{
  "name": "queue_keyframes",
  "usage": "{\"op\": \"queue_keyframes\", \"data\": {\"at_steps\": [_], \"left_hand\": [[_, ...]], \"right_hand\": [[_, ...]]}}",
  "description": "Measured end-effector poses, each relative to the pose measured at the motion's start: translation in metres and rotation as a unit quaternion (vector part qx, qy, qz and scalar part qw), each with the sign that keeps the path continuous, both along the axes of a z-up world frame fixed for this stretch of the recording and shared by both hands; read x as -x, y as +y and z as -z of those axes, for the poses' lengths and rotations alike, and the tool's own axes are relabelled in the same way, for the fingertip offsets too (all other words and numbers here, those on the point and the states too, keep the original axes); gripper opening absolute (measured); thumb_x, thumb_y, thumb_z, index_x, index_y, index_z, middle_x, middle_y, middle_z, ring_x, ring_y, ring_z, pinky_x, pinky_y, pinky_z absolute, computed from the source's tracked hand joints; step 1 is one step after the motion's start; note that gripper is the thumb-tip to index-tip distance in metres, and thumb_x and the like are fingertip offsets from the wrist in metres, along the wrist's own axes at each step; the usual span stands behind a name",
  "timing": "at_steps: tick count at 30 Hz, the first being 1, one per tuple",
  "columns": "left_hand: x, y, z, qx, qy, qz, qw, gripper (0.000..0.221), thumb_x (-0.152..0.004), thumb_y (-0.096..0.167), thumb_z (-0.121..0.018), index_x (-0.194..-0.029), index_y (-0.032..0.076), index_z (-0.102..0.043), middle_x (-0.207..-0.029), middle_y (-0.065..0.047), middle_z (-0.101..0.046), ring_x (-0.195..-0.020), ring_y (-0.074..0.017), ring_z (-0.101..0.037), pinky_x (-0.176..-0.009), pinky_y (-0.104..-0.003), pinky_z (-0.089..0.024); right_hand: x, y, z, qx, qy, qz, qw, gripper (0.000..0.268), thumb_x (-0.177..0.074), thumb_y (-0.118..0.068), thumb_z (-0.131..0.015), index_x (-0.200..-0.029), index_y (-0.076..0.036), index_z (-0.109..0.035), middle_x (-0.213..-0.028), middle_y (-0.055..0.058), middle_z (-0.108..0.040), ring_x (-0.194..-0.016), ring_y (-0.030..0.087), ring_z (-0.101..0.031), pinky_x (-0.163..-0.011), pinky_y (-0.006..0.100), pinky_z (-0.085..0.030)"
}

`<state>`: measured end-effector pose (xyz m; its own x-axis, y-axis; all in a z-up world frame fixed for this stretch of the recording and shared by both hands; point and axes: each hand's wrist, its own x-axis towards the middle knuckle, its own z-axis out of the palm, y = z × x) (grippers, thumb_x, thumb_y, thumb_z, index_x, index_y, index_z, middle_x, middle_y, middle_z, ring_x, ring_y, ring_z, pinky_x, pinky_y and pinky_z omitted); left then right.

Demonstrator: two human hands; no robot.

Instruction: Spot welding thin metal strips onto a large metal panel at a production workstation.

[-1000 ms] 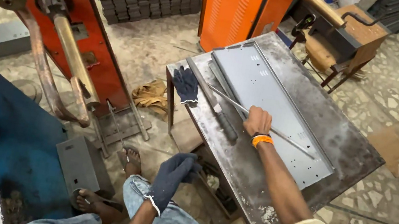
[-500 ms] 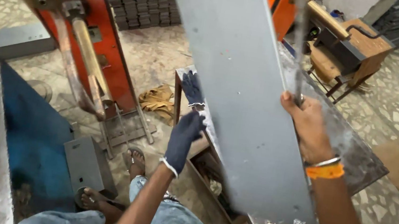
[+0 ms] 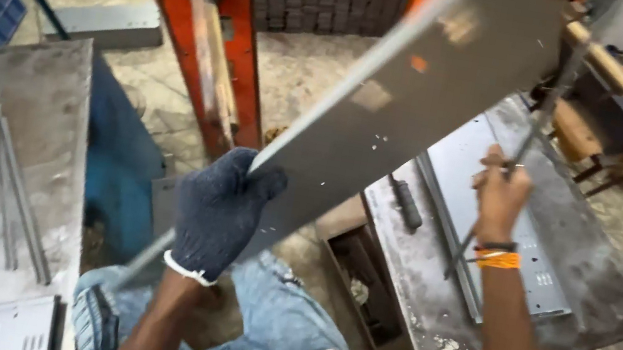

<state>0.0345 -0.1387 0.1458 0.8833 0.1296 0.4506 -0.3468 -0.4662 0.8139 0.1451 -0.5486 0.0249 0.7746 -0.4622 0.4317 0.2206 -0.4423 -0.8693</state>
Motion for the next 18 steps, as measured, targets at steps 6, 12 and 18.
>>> {"op": "queue_keyframes", "data": {"at_steps": [6, 12, 18], "left_hand": [[0.043, 0.028, -0.045, -0.249, -0.108, -0.069, 0.96, 0.016, -0.084, 0.024, -0.085, -0.098, 0.017, -0.079, -0.078, -0.012, -0.074, -0.068, -0.031, -0.071, -0.061, -0.042, -0.052], [0.032, 0.042, -0.022, -0.327, -0.246, -0.072, 0.91, 0.025, -0.085, 0.004, -0.073, -0.108, 0.014, -0.075, -0.112, -0.008, -0.077, -0.099, -0.0249, -0.075, -0.087, -0.039, -0.058], [-0.006, 0.049, 0.061, -0.379, -0.238, -0.069, 0.892, 0.029, -0.088, 0.007, -0.067, -0.115, 0.01, -0.074, -0.125, -0.008, -0.074, -0.118, -0.0241, -0.071, -0.099, -0.041, -0.054]], "right_hand": [[0.007, -0.019, -0.028, -0.184, 0.079, 0.016, 0.98, 0.046, -0.107, -0.053, -0.057, -0.093, -0.009, -0.062, -0.062, 0.001, -0.059, -0.042, 0.004, -0.041, -0.038, 0.022, -0.024], [0.005, -0.032, -0.031, -0.223, 0.095, -0.057, 0.969, 0.036, -0.108, -0.04, -0.048, -0.103, -0.009, -0.067, -0.068, 0.0, -0.063, -0.043, 0.003, -0.039, -0.038, 0.022, -0.022], [0.002, -0.012, -0.069, 0.01, 0.031, -0.104, 0.994, 0.018, -0.108, -0.011, -0.067, -0.121, 0.0, -0.069, -0.091, 0.005, -0.072, -0.069, 0.003, -0.056, -0.057, 0.02, -0.039]]}}
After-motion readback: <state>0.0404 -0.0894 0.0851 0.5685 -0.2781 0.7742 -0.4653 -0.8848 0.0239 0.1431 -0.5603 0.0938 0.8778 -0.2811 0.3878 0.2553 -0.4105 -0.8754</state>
